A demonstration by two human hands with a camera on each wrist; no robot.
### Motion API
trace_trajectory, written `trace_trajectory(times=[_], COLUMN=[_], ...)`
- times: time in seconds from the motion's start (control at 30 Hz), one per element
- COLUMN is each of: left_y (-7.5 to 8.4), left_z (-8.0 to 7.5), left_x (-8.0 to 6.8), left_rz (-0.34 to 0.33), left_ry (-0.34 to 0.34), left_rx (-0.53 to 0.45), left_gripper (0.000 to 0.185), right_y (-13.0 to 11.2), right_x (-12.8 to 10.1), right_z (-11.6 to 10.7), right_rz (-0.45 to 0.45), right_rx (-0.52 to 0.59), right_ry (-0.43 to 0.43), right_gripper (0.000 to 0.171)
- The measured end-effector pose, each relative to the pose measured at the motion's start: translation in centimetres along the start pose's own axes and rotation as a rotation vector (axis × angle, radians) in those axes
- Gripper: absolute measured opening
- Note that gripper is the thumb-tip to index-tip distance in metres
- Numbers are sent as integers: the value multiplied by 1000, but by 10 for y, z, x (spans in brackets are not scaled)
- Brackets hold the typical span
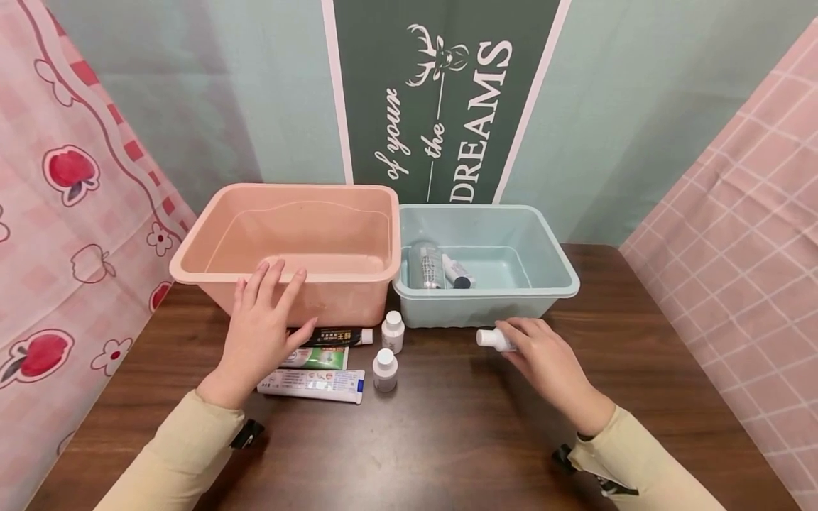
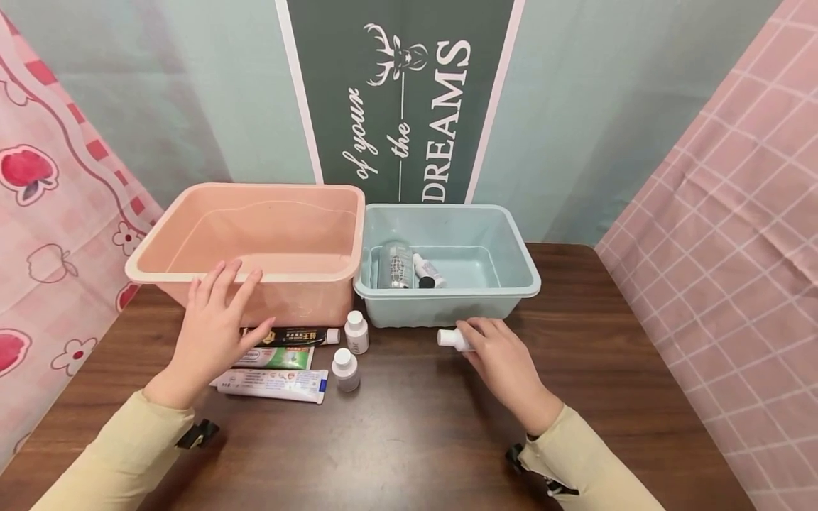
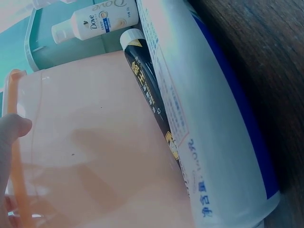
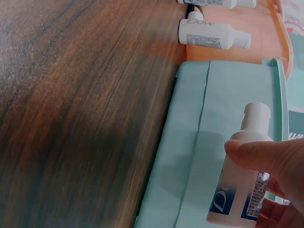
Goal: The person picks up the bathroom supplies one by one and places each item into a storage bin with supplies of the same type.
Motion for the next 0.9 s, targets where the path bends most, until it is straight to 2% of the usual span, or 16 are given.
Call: trace_trajectory(times=[0.3, 0.67, 0.9], left_y=[1, -1, 0], left_z=[2, -1, -1], left_x=[3, 1, 1], left_rz=[18, 5, 5], left_ry=[-2, 0, -11], left_rx=[-5, 6, 4], left_gripper=[68, 70, 68], right_y=[2, 3, 4], right_x=[-1, 1, 4], right_z=[-3, -6, -13], right_rz=[20, 13, 2], right_rx=[-6, -11, -15], right_ry=[7, 7, 38], right_gripper=[49, 49, 48])
Point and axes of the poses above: each hand's wrist, its own x-axis towards the middle knuckle, its own z-axis out of the palm, y = z × x, the point moved 7 cm from there along x, towards the middle knuckle, and after that the axes turned 3 degrees about -x, right-handed, at the moved point
